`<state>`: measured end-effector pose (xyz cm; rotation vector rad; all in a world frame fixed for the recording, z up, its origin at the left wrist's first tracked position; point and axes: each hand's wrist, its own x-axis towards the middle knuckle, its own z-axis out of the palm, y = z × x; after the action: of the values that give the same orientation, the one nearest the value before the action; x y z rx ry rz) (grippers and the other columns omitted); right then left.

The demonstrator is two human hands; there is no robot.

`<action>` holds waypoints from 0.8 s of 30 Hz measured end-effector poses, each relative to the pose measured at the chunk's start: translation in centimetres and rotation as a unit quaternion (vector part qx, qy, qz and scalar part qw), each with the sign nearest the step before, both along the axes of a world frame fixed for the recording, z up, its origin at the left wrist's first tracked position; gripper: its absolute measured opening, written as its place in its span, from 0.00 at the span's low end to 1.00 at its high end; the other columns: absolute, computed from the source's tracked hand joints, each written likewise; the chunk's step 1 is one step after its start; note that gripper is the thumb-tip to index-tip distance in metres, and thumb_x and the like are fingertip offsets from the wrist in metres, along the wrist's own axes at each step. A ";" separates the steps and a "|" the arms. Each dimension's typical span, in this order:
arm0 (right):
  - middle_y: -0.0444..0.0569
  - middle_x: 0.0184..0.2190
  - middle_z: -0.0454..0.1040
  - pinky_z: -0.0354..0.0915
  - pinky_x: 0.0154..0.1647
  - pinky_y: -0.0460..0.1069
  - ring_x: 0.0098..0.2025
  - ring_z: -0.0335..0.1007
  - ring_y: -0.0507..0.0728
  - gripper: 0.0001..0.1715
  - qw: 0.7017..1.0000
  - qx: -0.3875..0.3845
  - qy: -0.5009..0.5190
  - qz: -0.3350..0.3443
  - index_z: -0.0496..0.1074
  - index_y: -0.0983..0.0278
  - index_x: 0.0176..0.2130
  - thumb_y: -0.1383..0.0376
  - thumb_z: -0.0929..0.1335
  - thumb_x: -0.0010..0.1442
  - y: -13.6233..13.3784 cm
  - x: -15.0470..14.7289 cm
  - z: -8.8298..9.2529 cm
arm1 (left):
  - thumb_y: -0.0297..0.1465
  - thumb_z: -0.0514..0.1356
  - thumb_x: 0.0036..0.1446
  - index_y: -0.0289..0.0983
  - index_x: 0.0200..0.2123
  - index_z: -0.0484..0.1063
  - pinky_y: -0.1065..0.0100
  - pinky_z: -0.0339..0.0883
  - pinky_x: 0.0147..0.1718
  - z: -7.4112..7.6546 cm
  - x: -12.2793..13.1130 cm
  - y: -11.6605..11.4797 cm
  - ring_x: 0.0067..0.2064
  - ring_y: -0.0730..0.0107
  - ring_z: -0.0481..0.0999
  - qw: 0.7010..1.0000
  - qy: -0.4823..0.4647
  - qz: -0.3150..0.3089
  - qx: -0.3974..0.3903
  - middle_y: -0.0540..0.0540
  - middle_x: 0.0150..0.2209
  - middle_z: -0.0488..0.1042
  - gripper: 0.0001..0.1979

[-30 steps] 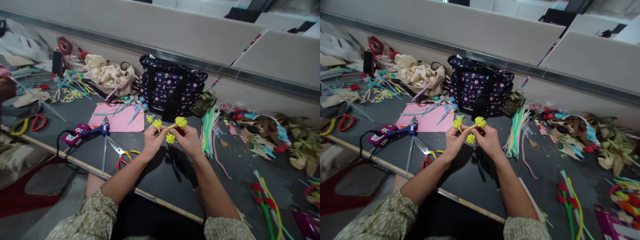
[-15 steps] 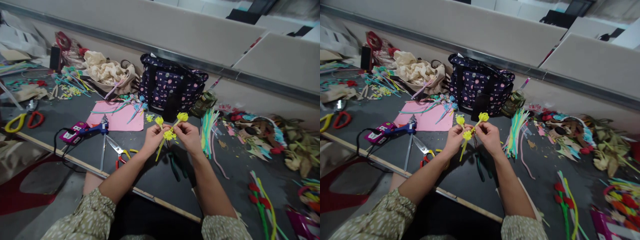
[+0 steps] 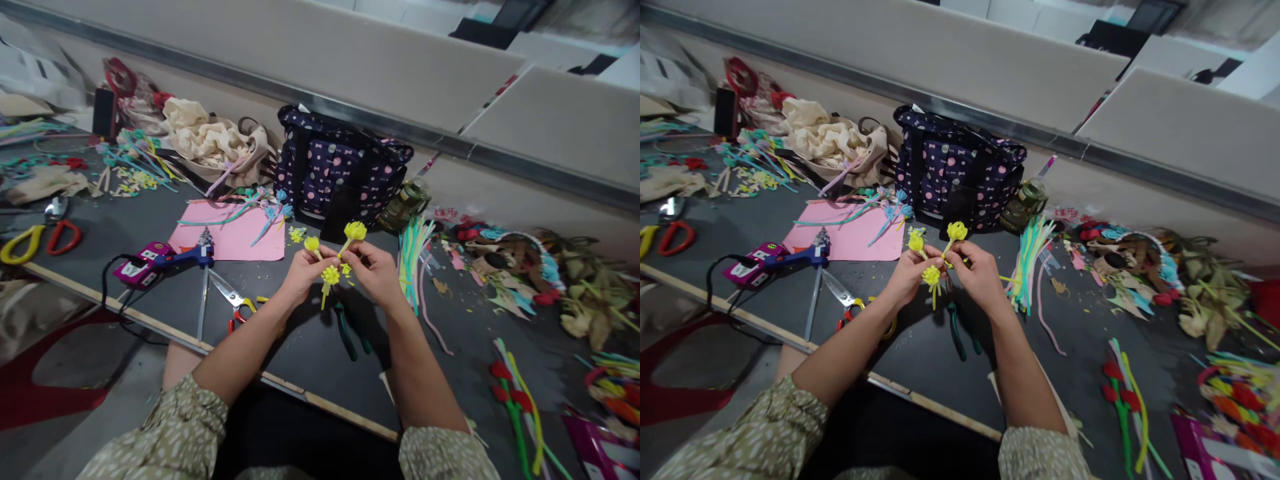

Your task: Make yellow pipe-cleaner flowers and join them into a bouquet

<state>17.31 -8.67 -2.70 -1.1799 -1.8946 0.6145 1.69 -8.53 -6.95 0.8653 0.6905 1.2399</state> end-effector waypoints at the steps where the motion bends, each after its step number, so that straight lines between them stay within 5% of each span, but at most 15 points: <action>1: 0.43 0.27 0.72 0.58 0.28 0.46 0.28 0.65 0.52 0.11 1.000 0.001 -0.004 -0.003 0.71 0.63 0.31 0.60 0.66 0.62 0.0 0.0 0.0 | 0.36 0.71 0.42 0.34 0.28 0.75 0.70 0.68 0.29 0.1 0.0 0.0 0.26 0.72 0.74 1.000 0.011 0.017 0.015 0.48 0.24 0.75 0.14; 6: 0.44 0.26 0.72 0.59 0.28 0.46 0.27 0.65 0.52 0.12 1.000 -0.004 0.003 -0.027 0.73 0.64 0.30 0.59 0.67 0.61 -0.3 -0.3 0.0 | 0.37 0.70 0.45 0.35 0.26 0.76 0.71 0.63 0.28 0.7 0.0 -0.7 0.26 0.74 0.69 0.979 0.114 0.134 0.105 0.50 0.24 0.73 0.11; 11: 0.44 0.25 0.72 0.59 0.26 0.46 0.25 0.64 0.51 0.13 0.999 -0.023 0.034 -0.030 0.74 0.65 0.31 0.57 0.68 0.60 -0.7 -0.8 0.0 | 0.36 0.65 0.52 0.38 0.26 0.77 0.68 0.61 0.31 0.3 -0.4 -1.2 0.28 0.71 0.67 0.918 0.222 0.230 0.233 0.49 0.25 0.71 0.07; 24: 0.45 0.23 0.72 0.62 0.26 0.47 0.24 0.64 0.52 0.14 0.983 -0.094 0.144 -0.067 0.74 0.66 0.30 0.56 0.70 0.55 -1.6 -2.5 -0.3 | 0.38 0.62 0.55 0.41 0.27 0.76 0.63 0.57 0.32 -1.3 -1.6 -0.7 0.28 0.65 0.64 0.826 0.349 0.251 0.365 0.45 0.24 0.70 0.09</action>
<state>14.85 -10.29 -3.05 -1.2506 -1.5283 0.8549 0.12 -9.19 -8.29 1.9267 1.0906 1.7099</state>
